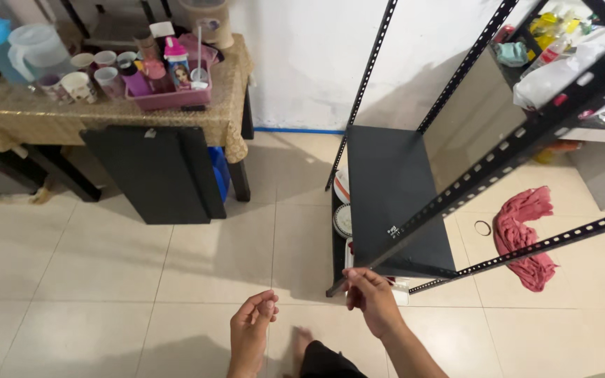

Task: The person assembles a black metal shelving unit by attaching vertical uprights to a shelf panel using a screwdriver and fasteners. They then place a second shelf panel on top of the uprights.

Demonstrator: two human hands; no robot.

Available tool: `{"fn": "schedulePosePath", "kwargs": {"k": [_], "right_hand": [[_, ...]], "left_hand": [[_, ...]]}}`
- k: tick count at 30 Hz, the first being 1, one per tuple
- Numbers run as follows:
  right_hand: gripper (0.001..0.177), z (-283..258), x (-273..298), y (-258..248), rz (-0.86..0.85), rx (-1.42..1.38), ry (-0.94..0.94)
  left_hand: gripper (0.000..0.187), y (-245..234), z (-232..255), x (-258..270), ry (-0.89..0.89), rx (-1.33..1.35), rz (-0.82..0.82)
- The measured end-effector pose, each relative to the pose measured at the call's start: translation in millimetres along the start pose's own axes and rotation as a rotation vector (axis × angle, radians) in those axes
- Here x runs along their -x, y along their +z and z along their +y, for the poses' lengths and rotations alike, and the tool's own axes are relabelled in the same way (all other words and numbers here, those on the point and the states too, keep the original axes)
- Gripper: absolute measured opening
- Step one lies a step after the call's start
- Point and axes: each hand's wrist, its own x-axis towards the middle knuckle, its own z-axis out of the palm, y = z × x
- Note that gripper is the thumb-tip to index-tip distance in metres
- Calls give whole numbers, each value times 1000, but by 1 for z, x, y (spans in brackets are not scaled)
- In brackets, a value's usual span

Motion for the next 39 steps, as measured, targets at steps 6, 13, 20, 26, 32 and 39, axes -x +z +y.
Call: {"fn": "schedulePosePath", "kwargs": {"k": [6, 13, 20, 26, 32, 39], "right_hand": [[21, -10, -60, 26, 76, -36, -26], [25, -40, -153, 90, 185, 11, -8], [22, -93, -231, 141, 144, -78, -128], [20, -122, -282, 150, 258, -70, -223], [19, -144, -321, 145, 563, -186, -280], [20, -180, -355, 165, 786, -279, -274]], "left_hand": [[31, -56, -33, -60, -7, -160, 19], [33, -148, -52, -174, -138, -215, 168], [30, -143, -2, -288, -261, -329, 196], [27, -83, 3, -403, -276, -162, 23], [27, -34, 46, -520, -108, -59, -358], [25, 76, 142, -615, -163, -154, -627]]}}
